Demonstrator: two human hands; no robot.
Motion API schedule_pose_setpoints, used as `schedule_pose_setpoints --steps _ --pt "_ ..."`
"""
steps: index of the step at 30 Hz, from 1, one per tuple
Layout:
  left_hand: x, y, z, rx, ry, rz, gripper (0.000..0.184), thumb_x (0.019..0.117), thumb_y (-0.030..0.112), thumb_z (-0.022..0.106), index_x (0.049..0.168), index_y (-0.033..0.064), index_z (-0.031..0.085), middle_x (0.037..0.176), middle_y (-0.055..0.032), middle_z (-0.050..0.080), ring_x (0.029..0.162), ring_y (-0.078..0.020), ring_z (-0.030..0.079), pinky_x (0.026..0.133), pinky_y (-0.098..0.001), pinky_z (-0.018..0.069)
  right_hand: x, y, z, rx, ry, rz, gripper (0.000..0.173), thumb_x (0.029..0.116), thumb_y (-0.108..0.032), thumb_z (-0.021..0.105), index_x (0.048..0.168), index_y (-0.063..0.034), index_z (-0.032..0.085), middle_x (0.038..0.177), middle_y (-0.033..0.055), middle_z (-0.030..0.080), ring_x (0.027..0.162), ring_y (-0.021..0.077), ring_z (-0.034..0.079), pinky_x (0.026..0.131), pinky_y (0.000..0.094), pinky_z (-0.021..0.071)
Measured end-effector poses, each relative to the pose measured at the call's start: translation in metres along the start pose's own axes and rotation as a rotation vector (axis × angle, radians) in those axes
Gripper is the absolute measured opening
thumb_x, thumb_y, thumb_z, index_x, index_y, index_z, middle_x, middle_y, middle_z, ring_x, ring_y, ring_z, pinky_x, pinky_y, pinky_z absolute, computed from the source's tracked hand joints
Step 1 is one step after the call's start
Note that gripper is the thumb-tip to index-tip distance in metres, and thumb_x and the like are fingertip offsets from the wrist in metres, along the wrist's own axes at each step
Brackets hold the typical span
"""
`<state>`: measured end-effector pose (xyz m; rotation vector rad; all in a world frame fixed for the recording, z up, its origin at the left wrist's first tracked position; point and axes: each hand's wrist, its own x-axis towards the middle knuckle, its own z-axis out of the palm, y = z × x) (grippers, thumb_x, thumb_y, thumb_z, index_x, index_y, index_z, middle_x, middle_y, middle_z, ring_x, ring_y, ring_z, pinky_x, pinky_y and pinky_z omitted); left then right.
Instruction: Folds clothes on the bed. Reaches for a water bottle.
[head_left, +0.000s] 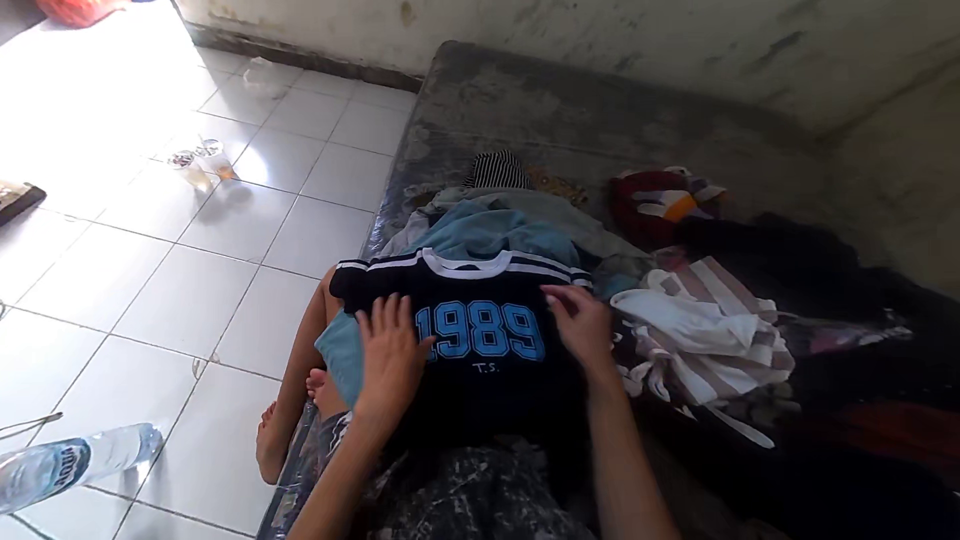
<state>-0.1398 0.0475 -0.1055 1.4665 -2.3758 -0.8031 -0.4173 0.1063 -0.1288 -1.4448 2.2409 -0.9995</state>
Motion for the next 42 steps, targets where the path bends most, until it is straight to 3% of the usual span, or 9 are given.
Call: schedule_pose_setpoints --steps 3,6,9,12,20,26,32,37,42 --pt "0.042 -0.002 0.045 -0.056 0.035 0.214 0.065 0.1008 0.036 0.061 0.152 -0.0017 0.045 0.16 -0.0207 0.04 0.152 -0.0437 0.027 0.117 -0.0755 0.0077 0.011 0.026 0.033 0.18 -0.032 0.107 0.033 0.1055 0.003 0.04 0.129 0.0138 0.059 0.126 0.031 0.063 0.105 0.0312 0.068 0.091 0.038 0.0553" --pt "0.059 -0.037 0.084 0.035 0.077 0.145 0.072 0.1004 0.052 0.054 0.152 0.0021 0.048 0.161 -0.0234 0.038 0.153 -0.0458 0.025 0.119 -0.0728 0.0044 0.011 0.039 0.042 0.141 0.033 0.165 0.033 0.1052 0.004 0.037 0.129 0.014 0.058 0.121 0.0299 0.064 0.095 0.029 0.069 0.085 0.0369 0.0566" --pt "0.054 -0.051 0.084 0.065 0.015 0.051 0.076 0.102 0.057 0.047 0.155 0.0031 0.042 0.161 -0.026 0.035 0.153 -0.0456 0.025 0.124 -0.0639 0.003 0.007 0.039 0.038 0.031 0.041 0.087 0.026 0.102 0.003 0.049 0.12 0.0136 0.065 0.119 0.0316 0.066 0.098 0.0369 0.069 0.087 0.0432 0.0549" --pt "0.05 -0.05 0.081 0.064 -0.01 0.046 0.075 0.103 0.055 0.046 0.155 0.0011 0.04 0.162 -0.0241 0.035 0.153 -0.0436 0.025 0.124 -0.0626 0.0026 0.003 0.052 0.039 0.007 0.073 -0.033 0.02 0.0974 0.002 0.059 0.109 0.0108 0.072 0.114 0.03 0.068 0.087 0.0311 0.067 0.078 0.037 0.0551" --pt "0.052 -0.051 0.082 0.061 -0.02 0.055 0.074 0.1036 0.054 0.045 0.156 0.0011 0.04 0.161 -0.0254 0.035 0.153 -0.0447 0.025 0.124 -0.0635 0.0021 0.002 0.05 0.044 -0.018 0.093 -0.08 0.014 0.0923 -0.001 0.069 0.1 0.0104 0.074 0.109 0.0299 0.068 0.084 0.0318 0.067 0.075 0.038 0.0556" --pt "0.052 -0.052 0.082 0.065 -0.017 0.059 0.074 0.1039 0.053 0.045 0.156 0.0011 0.04 0.161 -0.0257 0.035 0.153 -0.0449 0.025 0.124 -0.0634 0.002 0.011 0.042 0.041 -0.023 0.014 0.11 0.025 0.1045 -0.004 0.051 0.114 0.0164 0.064 0.121 0.0333 0.062 0.102 0.0395 0.065 0.092 0.0466 0.0517" --pt "0.052 -0.05 0.081 0.06 -0.028 0.054 0.074 0.1039 0.053 0.045 0.156 0.0013 0.039 0.162 -0.0253 0.034 0.153 -0.044 0.025 0.124 -0.0629 0.0009 0.014 0.035 0.026 0.348 0.097 0.387 0.027 0.1084 -0.009 0.048 0.118 0.0136 0.059 0.099 0.0162 0.062 0.076 0.0096 0.059 0.071 0.0231 0.051" --pt "0.052 -0.051 0.081 0.06 -0.037 0.053 0.074 0.1043 0.053 0.044 0.156 0.0013 0.038 0.162 -0.0254 0.034 0.154 -0.0437 0.024 0.124 -0.0626 0.0009 -0.004 0.02 0.039 0.084 -0.027 -0.03 0.018 0.0985 -0.004 0.062 0.104 0.0103 0.072 0.105 0.0249 0.07 0.092 0.0288 0.068 0.085 0.0385 0.0558" --pt "0.052 -0.05 0.079 0.075 -0.058 0.044 0.074 0.1044 0.054 0.043 0.157 0.0019 0.037 0.163 -0.025 0.033 0.154 -0.0433 0.023 0.124 -0.062 0.001 -0.003 0.02 0.058 -0.056 -0.005 -0.117 0.016 0.0965 -0.006 0.066 0.1 0.0053 0.076 0.101 0.0231 0.072 0.092 0.036 0.071 0.084 0.051 0.0551"
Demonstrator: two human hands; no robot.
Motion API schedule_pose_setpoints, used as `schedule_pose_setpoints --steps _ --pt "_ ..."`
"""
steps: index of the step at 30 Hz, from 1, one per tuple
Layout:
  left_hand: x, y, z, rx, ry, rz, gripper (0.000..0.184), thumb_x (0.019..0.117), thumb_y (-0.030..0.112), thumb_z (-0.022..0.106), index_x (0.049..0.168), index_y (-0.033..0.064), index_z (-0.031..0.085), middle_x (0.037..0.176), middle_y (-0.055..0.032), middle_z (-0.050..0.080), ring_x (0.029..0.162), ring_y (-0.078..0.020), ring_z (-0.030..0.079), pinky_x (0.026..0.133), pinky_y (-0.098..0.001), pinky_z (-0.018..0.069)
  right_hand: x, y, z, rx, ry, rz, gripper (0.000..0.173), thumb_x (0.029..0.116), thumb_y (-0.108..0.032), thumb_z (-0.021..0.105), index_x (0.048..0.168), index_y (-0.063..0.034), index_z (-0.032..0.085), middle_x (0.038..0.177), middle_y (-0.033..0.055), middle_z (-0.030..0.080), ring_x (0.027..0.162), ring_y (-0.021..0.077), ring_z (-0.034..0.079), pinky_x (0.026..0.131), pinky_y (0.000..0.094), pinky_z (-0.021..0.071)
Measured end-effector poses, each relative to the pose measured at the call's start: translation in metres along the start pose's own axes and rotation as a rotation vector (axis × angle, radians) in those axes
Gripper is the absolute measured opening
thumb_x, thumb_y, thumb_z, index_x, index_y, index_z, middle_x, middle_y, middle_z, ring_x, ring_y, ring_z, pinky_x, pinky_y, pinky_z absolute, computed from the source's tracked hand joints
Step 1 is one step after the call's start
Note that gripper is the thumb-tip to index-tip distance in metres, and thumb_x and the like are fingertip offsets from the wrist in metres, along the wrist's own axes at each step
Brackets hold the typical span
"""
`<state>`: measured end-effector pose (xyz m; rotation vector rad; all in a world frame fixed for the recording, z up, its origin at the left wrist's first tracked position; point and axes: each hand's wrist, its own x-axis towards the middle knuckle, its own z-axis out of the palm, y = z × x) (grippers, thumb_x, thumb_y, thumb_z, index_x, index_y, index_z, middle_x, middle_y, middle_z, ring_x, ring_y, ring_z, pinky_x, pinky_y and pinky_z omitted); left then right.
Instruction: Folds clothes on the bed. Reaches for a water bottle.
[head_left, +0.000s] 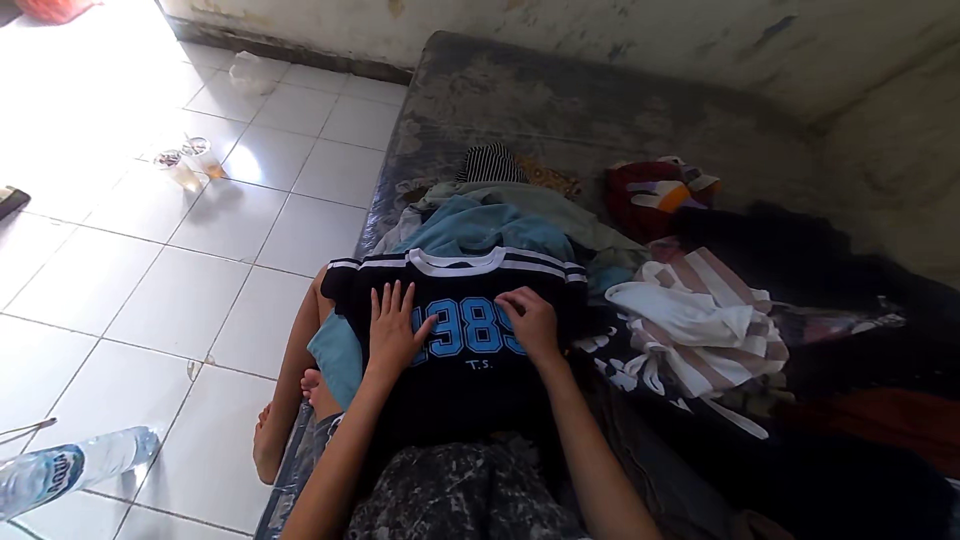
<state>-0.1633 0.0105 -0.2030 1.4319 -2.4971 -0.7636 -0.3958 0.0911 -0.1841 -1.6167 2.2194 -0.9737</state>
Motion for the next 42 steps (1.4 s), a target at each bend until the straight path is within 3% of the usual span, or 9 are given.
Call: schedule_pose_setpoints --steps 7,12,15,18,23,27,34,38,42 --pt "0.0 -0.002 0.003 -0.007 0.028 0.015 0.073 0.1043 0.054 0.044 0.156 0.0013 0.04 0.161 -0.0259 0.035 0.153 -0.0438 0.026 0.124 -0.063 0.0025 0.006 -0.008 0.006 -0.195 -0.128 -0.037 0.018 0.0979 -0.005 0.063 0.102 0.0052 0.077 0.102 0.0254 0.072 0.096 0.0425 0.071 0.085 0.0583 0.0538" --pt "0.001 0.0 0.001 -0.002 0.005 0.007 0.073 0.1047 0.053 0.044 0.157 0.0017 0.038 0.162 -0.0257 0.034 0.154 -0.0432 0.024 0.124 -0.0619 0.0016 0.025 -0.034 0.001 -0.504 -0.515 0.122 0.029 0.1057 -0.006 0.046 0.124 0.0101 0.061 0.13 0.0303 0.059 0.113 0.045 0.064 0.095 0.0561 0.0491" --pt "0.001 0.0 0.001 0.0 -0.004 0.006 0.073 0.1048 0.053 0.043 0.157 0.0017 0.038 0.162 -0.0257 0.033 0.154 -0.0433 0.023 0.124 -0.0614 0.0009 0.033 -0.03 -0.003 -0.438 -0.421 0.246 0.033 0.1076 -0.008 0.039 0.129 0.0105 0.055 0.136 0.0295 0.056 0.111 0.0441 0.066 0.092 0.0555 0.0524" --pt "0.001 -0.001 0.001 -0.02 0.001 0.007 0.074 0.1048 0.053 0.044 0.157 0.0017 0.037 0.162 -0.0261 0.032 0.154 -0.0436 0.023 0.125 -0.0609 0.0019 0.04 -0.016 -0.013 -0.102 -0.212 0.328 0.037 0.1104 -0.009 0.035 0.132 0.0166 0.05 0.133 0.035 0.057 0.123 0.0442 0.059 0.106 0.0517 0.0452" --pt "0.001 -0.001 0.002 -0.041 0.002 0.002 0.074 0.1042 0.054 0.045 0.157 0.0021 0.037 0.162 -0.0261 0.033 0.154 -0.0429 0.023 0.125 -0.0599 0.0015 0.027 -0.026 -0.008 0.123 -0.2 0.109 0.029 0.1063 -0.006 0.047 0.12 0.0166 0.06 0.118 0.0316 0.065 0.105 0.0343 0.066 0.094 0.0418 0.0527" --pt "0.001 -0.002 0.002 -0.045 0.0 0.005 0.074 0.1044 0.053 0.045 0.157 0.0022 0.037 0.162 -0.0262 0.032 0.154 -0.0431 0.022 0.125 -0.0597 0.0016 0.016 -0.036 0.01 0.016 -0.27 -0.038 0.022 0.1023 -0.008 0.057 0.108 0.0086 0.07 0.109 0.0245 0.068 0.096 0.0342 0.068 0.088 0.0472 0.0541" --pt "-0.001 -0.001 0.001 -0.064 0.007 -0.001 0.073 0.1044 0.052 0.046 0.157 0.002 0.038 0.162 -0.0263 0.033 0.154 -0.0432 0.023 0.125 -0.0595 0.0018 0.014 -0.045 0.024 -0.086 -0.227 -0.019 0.02 0.1014 -0.008 0.059 0.107 0.0066 0.072 0.108 0.0245 0.069 0.094 0.0375 0.069 0.084 0.0522 0.0542" --pt "0.0 -0.001 0.001 -0.067 0.02 0.008 0.073 0.1042 0.052 0.047 0.156 0.0012 0.039 0.161 -0.0272 0.034 0.153 -0.0444 0.024 0.125 -0.0601 0.0029 0.016 -0.057 0.028 -0.254 -0.307 -0.014 0.023 0.1031 -0.008 0.055 0.112 0.0076 0.071 0.115 0.0265 0.068 0.1 0.042 0.07 0.085 0.0555 0.0543" --pt "-0.001 -0.001 0.003 -0.065 0.02 0.007 0.072 0.1043 0.051 0.046 0.156 0.0021 0.039 0.161 -0.0268 0.034 0.154 -0.0438 0.024 0.125 -0.0592 0.0037 0.03 -0.087 0.034 -0.626 -0.629 0.112 0.033 0.1076 -0.007 0.041 0.13 0.013 0.056 0.136 0.0308 0.056 0.111 0.0444 0.066 0.092 0.0536 0.052"
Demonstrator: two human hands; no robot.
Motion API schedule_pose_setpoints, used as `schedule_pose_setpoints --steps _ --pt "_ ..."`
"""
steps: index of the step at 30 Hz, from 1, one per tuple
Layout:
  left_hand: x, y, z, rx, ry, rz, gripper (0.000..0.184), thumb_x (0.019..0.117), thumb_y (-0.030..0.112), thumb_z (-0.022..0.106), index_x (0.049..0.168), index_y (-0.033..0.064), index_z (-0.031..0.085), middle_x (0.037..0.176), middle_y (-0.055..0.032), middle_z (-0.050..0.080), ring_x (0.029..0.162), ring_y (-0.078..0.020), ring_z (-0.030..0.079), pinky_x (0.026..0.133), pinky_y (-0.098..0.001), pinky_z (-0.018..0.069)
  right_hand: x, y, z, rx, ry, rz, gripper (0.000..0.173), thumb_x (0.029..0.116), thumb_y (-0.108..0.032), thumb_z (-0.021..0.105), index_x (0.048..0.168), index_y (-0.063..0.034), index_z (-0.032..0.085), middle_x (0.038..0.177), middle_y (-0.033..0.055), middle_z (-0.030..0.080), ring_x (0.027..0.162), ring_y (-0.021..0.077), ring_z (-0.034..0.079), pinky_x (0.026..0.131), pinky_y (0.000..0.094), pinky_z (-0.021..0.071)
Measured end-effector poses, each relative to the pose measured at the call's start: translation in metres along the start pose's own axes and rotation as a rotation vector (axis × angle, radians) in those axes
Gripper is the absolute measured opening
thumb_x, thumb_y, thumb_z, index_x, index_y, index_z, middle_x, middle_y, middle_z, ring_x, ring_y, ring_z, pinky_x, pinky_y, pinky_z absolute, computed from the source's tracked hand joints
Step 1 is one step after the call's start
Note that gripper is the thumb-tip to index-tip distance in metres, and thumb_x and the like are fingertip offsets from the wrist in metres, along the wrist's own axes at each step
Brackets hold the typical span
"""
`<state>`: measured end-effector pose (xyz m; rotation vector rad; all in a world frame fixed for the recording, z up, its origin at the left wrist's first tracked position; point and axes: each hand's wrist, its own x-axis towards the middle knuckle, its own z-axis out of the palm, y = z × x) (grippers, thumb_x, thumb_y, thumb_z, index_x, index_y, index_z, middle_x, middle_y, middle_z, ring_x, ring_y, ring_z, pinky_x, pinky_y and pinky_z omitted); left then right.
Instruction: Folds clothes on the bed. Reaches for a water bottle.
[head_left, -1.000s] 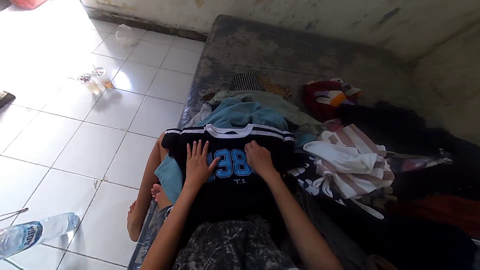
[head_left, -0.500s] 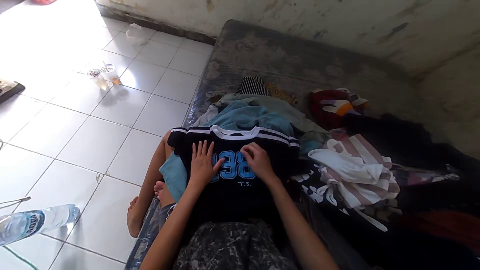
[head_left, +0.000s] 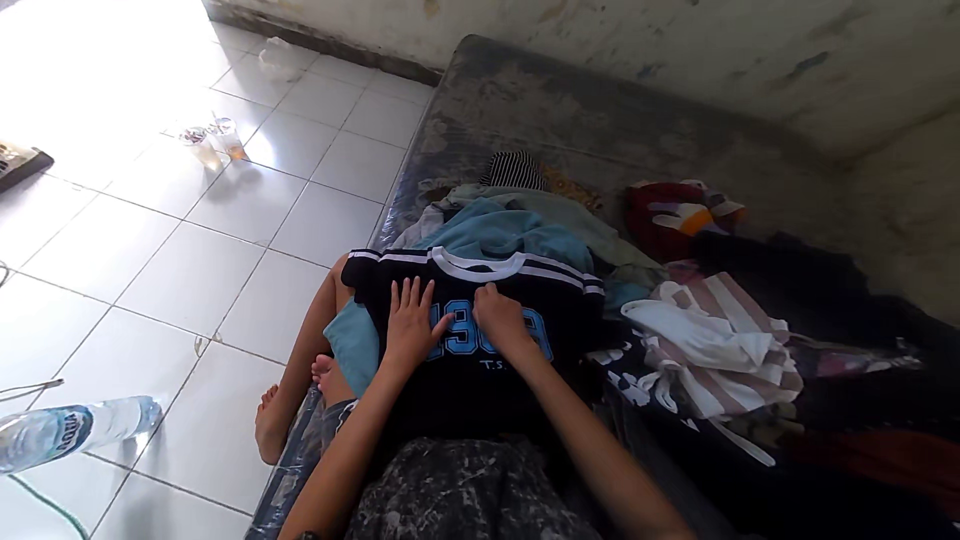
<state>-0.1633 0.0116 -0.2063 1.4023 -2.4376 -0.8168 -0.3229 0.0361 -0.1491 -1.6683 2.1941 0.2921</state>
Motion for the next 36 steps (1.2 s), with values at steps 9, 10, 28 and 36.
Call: schedule_pose_setpoints --steps 9,10,28,36 --pt "-0.001 -0.002 -0.003 -0.026 -0.008 0.012 0.07 0.105 0.049 0.047 0.157 0.0024 0.039 0.161 -0.0267 0.034 0.154 -0.0436 0.024 0.125 -0.0589 0.0019 0.031 0.067 -0.022 0.858 0.008 -0.037 0.029 0.1112 -0.009 0.034 0.116 0.013 0.053 0.084 0.0105 0.051 0.068 0.0126 0.05 0.068 0.0279 0.0467" --pt "-0.002 -0.004 -0.002 -0.069 0.036 0.034 0.067 0.105 0.045 0.049 0.154 0.0007 0.042 0.159 -0.0273 0.038 0.152 -0.0446 0.027 0.125 -0.0597 0.0042 0.026 0.063 -0.025 0.961 0.046 -0.004 0.028 0.112 -0.011 0.033 0.112 0.0099 0.052 0.078 0.0034 0.046 0.061 0.0064 0.047 0.062 0.0223 0.0444" --pt "-0.061 -0.032 -0.08 -2.459 0.193 -0.179 0.075 0.108 0.051 0.004 0.148 0.0039 0.046 0.14 -0.0119 0.062 0.13 -0.0207 0.059 0.106 -0.0343 0.0476 -0.046 -0.145 -0.043 0.161 0.258 -1.06 0.016 0.0964 -0.005 0.062 0.097 0.0011 0.077 0.094 0.0196 0.072 0.084 0.038 0.071 0.073 0.0541 0.0566" --pt "-0.057 -0.037 -0.078 -2.481 0.189 -0.166 0.074 0.1071 0.056 0.006 0.14 0.0093 0.054 0.129 -0.0074 0.066 0.116 -0.0164 0.064 0.097 -0.0317 0.0516 -0.038 -0.144 -0.05 0.295 0.381 -1.077 0.004 0.0823 -0.002 0.075 0.085 0.0009 0.073 0.082 0.0146 0.071 0.071 0.0305 0.07 0.066 0.0495 0.0561"
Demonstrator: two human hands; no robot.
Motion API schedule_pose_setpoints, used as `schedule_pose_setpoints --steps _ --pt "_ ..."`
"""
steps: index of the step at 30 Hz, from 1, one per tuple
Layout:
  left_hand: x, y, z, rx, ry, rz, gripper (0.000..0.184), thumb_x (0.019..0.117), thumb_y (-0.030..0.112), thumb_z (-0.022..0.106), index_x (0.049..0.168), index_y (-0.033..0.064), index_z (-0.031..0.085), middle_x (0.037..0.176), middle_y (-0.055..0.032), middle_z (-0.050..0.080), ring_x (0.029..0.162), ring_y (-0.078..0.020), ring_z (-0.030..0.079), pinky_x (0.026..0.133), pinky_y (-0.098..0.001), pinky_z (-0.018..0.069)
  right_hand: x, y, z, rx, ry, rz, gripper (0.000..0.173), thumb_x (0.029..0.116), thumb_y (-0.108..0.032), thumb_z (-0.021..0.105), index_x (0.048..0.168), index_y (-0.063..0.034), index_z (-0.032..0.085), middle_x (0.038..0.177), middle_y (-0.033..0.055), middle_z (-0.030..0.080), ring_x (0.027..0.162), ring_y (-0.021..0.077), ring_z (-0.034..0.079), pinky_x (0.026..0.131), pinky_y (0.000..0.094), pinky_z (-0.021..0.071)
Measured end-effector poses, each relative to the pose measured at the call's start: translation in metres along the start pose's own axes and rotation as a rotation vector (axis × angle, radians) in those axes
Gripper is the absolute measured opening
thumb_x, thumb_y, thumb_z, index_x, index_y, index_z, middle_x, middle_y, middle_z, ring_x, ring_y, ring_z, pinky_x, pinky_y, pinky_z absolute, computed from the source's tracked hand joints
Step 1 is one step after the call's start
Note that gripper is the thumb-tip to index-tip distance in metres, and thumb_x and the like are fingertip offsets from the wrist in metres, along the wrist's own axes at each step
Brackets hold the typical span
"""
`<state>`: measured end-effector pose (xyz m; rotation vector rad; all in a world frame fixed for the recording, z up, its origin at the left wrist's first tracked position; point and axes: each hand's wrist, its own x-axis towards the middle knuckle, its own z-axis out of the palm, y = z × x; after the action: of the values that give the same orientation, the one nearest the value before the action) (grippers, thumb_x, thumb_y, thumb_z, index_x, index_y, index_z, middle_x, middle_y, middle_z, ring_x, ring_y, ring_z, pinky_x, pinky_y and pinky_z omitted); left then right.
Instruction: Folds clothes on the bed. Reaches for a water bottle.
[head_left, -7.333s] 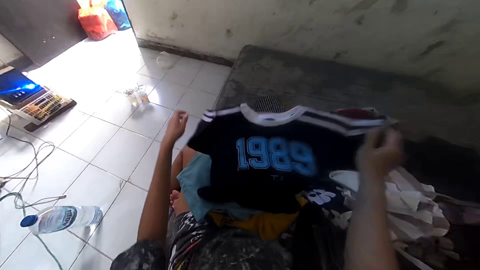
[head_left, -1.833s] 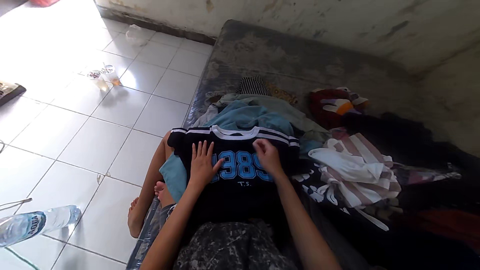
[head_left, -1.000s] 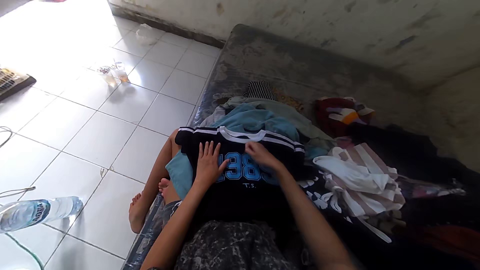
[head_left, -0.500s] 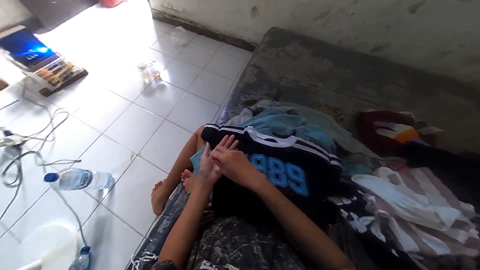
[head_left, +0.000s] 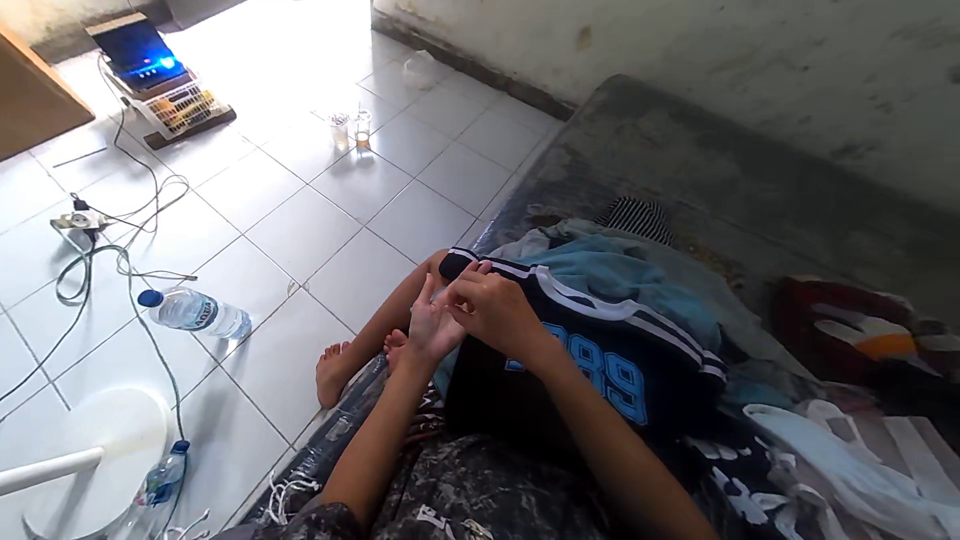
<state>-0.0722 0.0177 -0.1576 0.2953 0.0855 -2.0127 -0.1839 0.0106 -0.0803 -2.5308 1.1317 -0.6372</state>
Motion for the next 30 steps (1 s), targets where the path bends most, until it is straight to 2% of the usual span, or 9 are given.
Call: schedule_pose_setpoints --steps 4,7,10,14,18,23,26,28,30 --pt "-0.005 0.002 0.006 -0.01 -0.036 0.001 0.076 0.1072 0.054 0.003 0.143 0.0079 0.051 0.131 -0.0094 0.066 0.12 -0.018 0.063 0.1 -0.0325 0.0506 0.001 0.0 -0.007 0.01 -0.105 -0.001 0.009 0.0907 -0.001 0.067 0.092 0.0009 0.076 0.093 0.0168 0.074 0.086 0.0341 0.072 0.081 0.0558 0.0544" --pt "-0.012 0.005 0.019 0.041 -0.005 0.005 0.067 0.1091 0.049 0.005 0.128 0.0084 0.055 0.11 -0.007 0.07 0.102 -0.016 0.069 0.089 -0.0308 0.0558 0.003 -0.002 -0.009 -0.026 -0.123 0.006 0.013 0.0914 -0.001 0.066 0.093 0.0001 0.078 0.096 0.019 0.073 0.094 0.038 0.07 0.09 0.0598 0.0484" --pt "-0.014 0.008 0.017 0.165 -0.015 -0.06 0.064 0.11 0.048 0.007 0.121 0.009 0.057 0.104 -0.0061 0.071 0.098 -0.0157 0.07 0.088 -0.031 0.0569 0.004 0.001 -0.01 -0.056 -0.111 0.047 0.011 0.0911 -0.003 0.068 0.092 -0.0006 0.079 0.095 0.0196 0.072 0.093 0.0386 0.068 0.085 0.0587 0.047" --pt "-0.016 0.011 0.018 0.347 0.037 -0.111 0.056 0.1123 0.039 0.011 0.125 0.0045 0.053 0.11 -0.0077 0.068 0.104 -0.0164 0.069 0.093 -0.0315 0.0552 0.002 0.01 -0.013 -0.048 -0.046 0.065 0.01 0.0917 -0.007 0.07 0.092 -0.0012 0.079 0.093 0.0186 0.072 0.09 0.0373 0.068 0.084 0.0594 0.0471" --pt "-0.015 0.013 0.01 0.436 0.057 -0.051 0.048 0.1133 0.031 0.017 0.121 0.0026 0.055 0.108 -0.007 0.071 0.103 -0.0161 0.07 0.094 -0.0311 0.0555 0.003 0.015 -0.017 -0.037 0.014 0.072 0.01 0.0913 -0.006 0.07 0.091 -0.0012 0.079 0.091 0.0178 0.072 0.088 0.0367 0.068 0.081 0.0589 0.0471" --pt "-0.019 0.013 0.012 0.431 0.052 0.042 0.031 0.1126 0.018 0.029 0.114 0.0065 0.058 0.105 -0.0027 0.073 0.102 -0.0115 0.071 0.096 -0.0275 0.0555 0.002 0.021 -0.012 -0.021 0.088 0.055 0.01 0.0907 -0.007 0.07 0.091 -0.0026 0.079 0.089 0.0168 0.072 0.085 0.0355 0.068 0.078 0.058 0.0475" --pt "-0.019 0.014 0.012 0.449 0.097 0.066 0.026 0.1091 0.006 0.038 0.103 0.0087 0.063 0.093 0.0009 0.074 0.088 -0.006 0.072 0.087 -0.0219 0.0579 0.002 0.021 -0.01 0.038 0.125 0.079 0.01 0.0898 -0.008 0.072 0.092 -0.0036 0.08 0.088 0.0157 0.071 0.081 0.0327 0.068 0.079 0.0574 0.0471" --pt "-0.018 0.013 0.01 0.463 0.121 0.079 0.03 0.108 0.003 0.039 0.092 0.0111 0.062 0.08 0.0054 0.069 0.071 0.0002 0.066 0.074 -0.0154 0.056 0.002 0.021 -0.006 0.112 0.151 0.123 0.01 0.0888 -0.01 0.073 0.092 -0.0031 0.08 0.086 0.0139 0.07 0.075 0.0265 0.064 0.077 0.0514 0.047" --pt "-0.018 0.013 0.008 0.448 0.1 0.114 0.033 0.1074 0.001 0.038 0.088 0.0111 0.062 0.075 0.0068 0.066 0.066 0.0022 0.062 0.068 -0.0132 0.0535 0.001 0.025 -0.003 0.235 0.166 0.189 0.012 0.0895 -0.011 0.072 0.093 -0.0024 0.08 0.085 0.01 0.069 0.072 0.0136 0.06 0.071 0.0313 0.0502"
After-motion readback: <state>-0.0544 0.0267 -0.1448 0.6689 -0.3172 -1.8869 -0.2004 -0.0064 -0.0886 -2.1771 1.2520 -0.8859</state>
